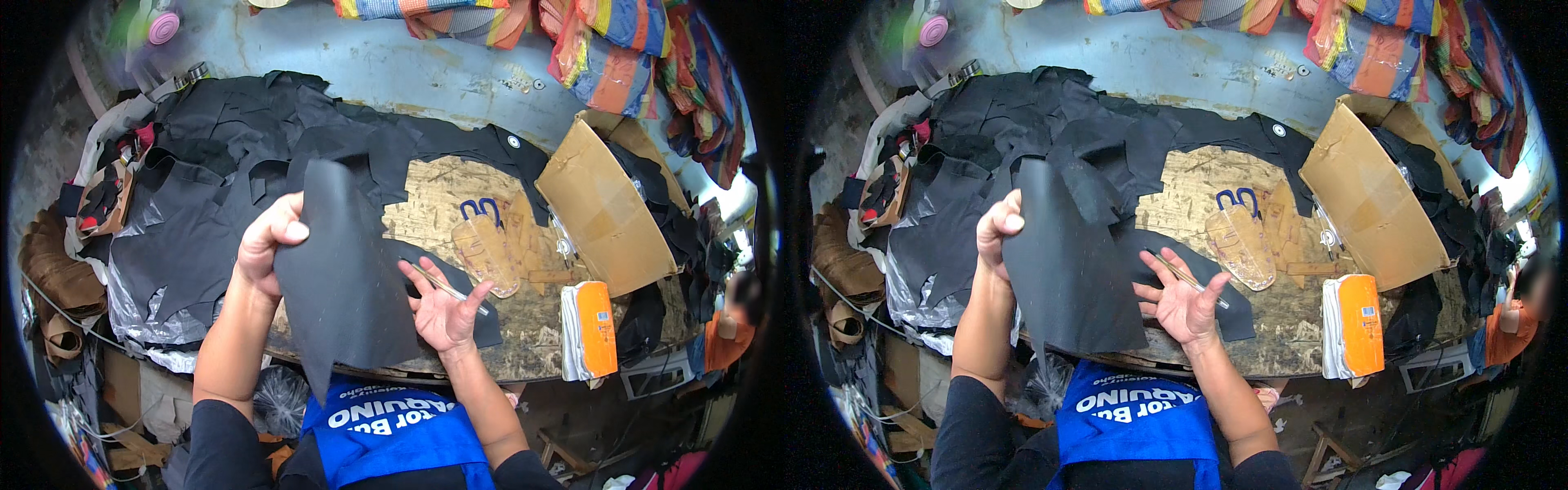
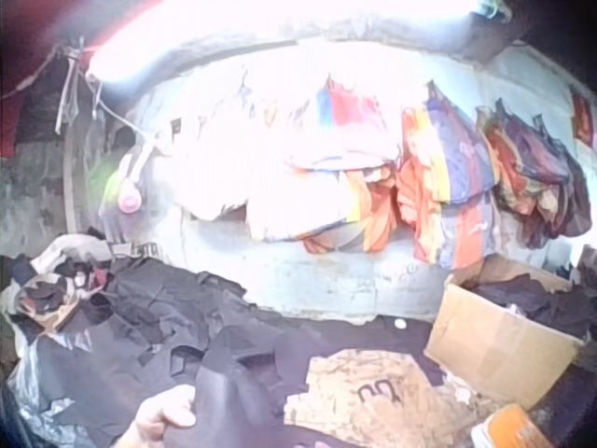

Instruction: The person places a cardboard pattern on a black fabric sheet and traces its outline with a white marker. They repeat this process multiple times, moving the pattern to different positions on the fabric to mark several shapes.

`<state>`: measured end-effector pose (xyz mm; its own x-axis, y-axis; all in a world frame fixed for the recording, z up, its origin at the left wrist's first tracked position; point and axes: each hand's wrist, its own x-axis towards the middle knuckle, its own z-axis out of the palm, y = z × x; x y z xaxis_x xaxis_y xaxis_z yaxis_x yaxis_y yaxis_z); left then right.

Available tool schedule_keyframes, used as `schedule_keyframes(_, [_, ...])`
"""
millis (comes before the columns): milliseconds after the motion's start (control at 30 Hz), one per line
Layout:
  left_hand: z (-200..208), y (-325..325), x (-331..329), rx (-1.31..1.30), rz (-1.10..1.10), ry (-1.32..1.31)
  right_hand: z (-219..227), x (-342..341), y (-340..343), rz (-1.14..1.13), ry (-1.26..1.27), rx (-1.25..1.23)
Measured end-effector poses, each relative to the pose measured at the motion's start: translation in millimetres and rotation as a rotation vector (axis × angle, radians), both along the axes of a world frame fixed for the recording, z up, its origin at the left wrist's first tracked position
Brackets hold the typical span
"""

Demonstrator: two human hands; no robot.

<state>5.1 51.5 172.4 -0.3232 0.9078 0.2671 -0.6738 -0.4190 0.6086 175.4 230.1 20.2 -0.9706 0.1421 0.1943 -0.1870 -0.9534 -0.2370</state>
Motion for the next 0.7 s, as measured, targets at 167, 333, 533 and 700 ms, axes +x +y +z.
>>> schedule_keyframes(167, [-12, -21, 25, -0.054, -0.007, -0.032, 23, -25, -14, 0.014, -0.208, 0.263])
schedule_keyframes(333, [-33, -23, 58, 0.149, -0.197, 0.013, 44, -49, -42, 0.003, -0.184, 0.321])
schedule_keyframes(533, [-79, -36, 83, 0.081, -0.315, -0.056, 82, -53, -14, -0.222, -0.130, 0.294])
schedule_keyframes(700, [-99, -80, 31, -0.215, -0.012, 0.050, 73, -4, 49, -0.514, -0.083, 0.198])
